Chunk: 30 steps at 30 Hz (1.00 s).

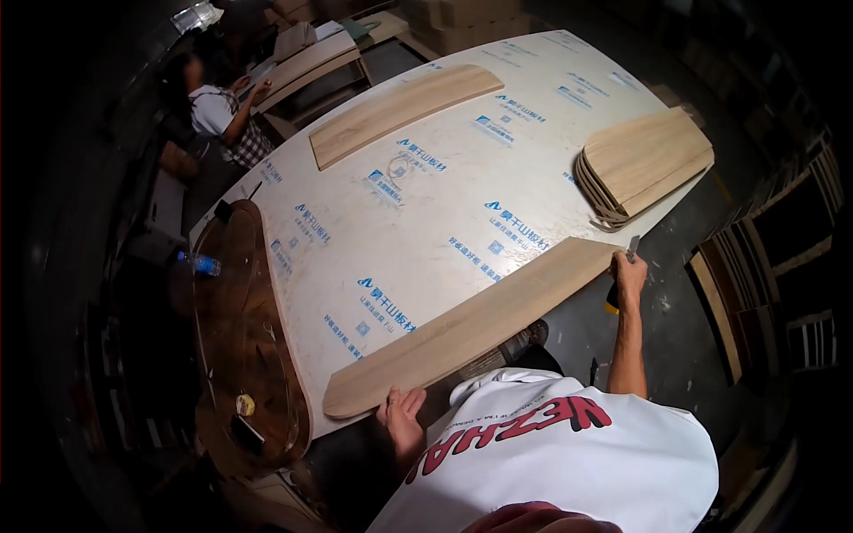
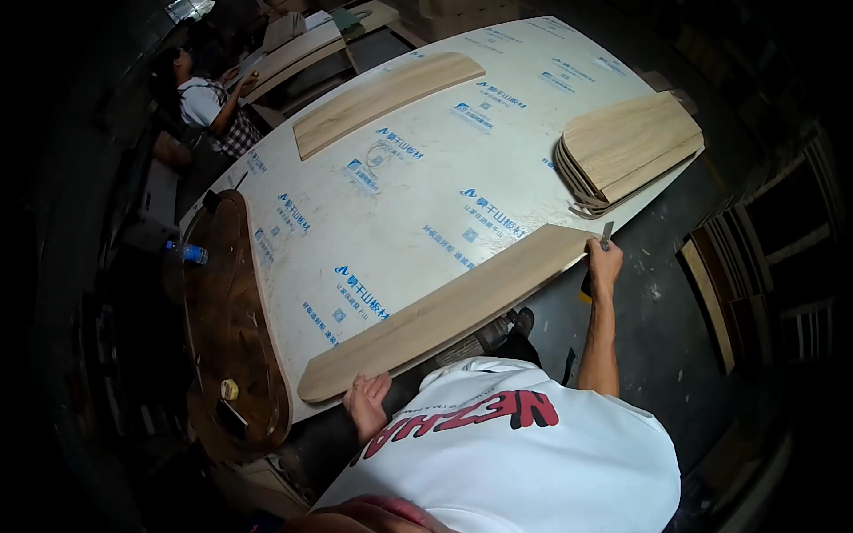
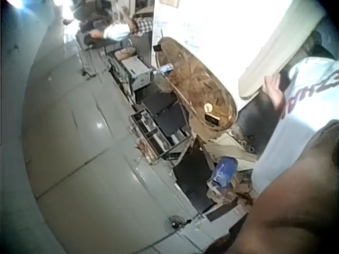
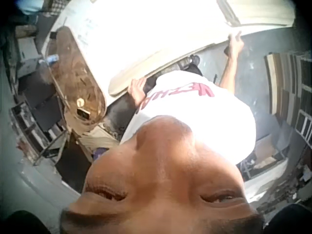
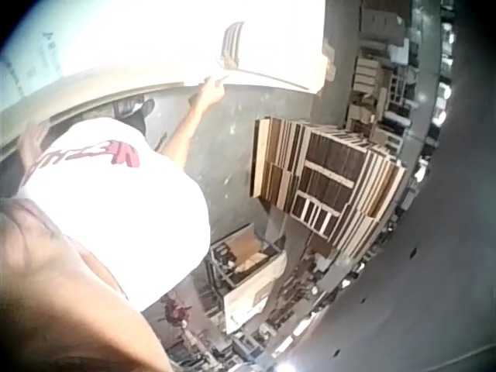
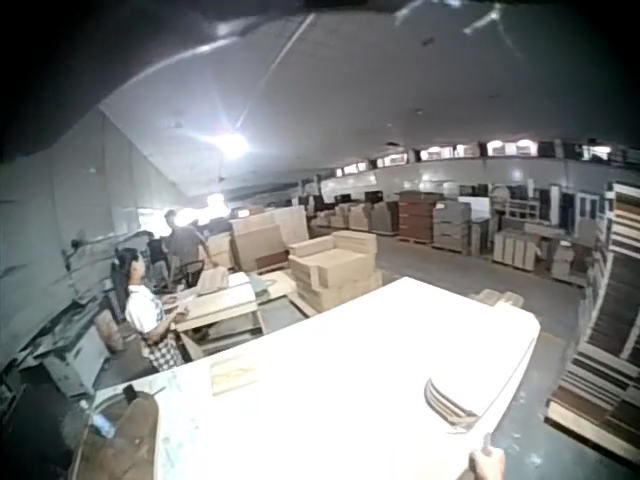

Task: The person sands the edges and surface of a curved wood board by hand, then uses a utility knife to trim excess material from the edge before continuing to sand it.

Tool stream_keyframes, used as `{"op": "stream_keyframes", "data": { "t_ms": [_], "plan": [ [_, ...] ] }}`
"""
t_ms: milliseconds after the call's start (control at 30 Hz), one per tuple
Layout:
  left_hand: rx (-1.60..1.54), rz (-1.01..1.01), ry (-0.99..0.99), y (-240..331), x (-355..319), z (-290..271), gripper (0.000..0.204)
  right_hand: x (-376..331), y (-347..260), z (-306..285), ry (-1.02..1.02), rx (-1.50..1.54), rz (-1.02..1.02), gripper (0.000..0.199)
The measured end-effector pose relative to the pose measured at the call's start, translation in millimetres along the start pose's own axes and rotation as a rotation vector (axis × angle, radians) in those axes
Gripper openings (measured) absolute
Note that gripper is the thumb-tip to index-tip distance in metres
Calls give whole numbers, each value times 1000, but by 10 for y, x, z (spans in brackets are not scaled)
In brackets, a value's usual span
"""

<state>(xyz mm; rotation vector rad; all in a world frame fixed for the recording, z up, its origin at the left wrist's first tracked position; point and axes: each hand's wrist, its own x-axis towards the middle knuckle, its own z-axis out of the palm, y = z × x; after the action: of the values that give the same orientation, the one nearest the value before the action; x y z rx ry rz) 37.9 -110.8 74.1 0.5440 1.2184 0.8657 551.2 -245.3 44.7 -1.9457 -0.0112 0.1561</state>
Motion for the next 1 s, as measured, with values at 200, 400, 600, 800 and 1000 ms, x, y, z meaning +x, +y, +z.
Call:
{"op": "stream_keyframes", "data": {
  "t_ms": [200, 400, 600, 800, 1000],
  "plan": [
    [-135, 54, -33, 80, 189, 233, 48, 96, -430, 139, -132, -61, -83, 33],
    [-243, -57, -122, -159, 369, 824, 63, 366, -533, -78, -361, 92, -51, 28],
    [-152, -13, -287, -719, 200, 1495, 50, 865, -421, -239, -699, 146, 11, 29],
    [-166, 138, -33, -841, 120, 2172, 54, 1433, -275, 87, -1064, 239, 166, 26],
    [-235, 152, 245, -849, 349, 2756, 53, 2037, 163, 1161, -936, -1, 85, 41]
  ]
}}
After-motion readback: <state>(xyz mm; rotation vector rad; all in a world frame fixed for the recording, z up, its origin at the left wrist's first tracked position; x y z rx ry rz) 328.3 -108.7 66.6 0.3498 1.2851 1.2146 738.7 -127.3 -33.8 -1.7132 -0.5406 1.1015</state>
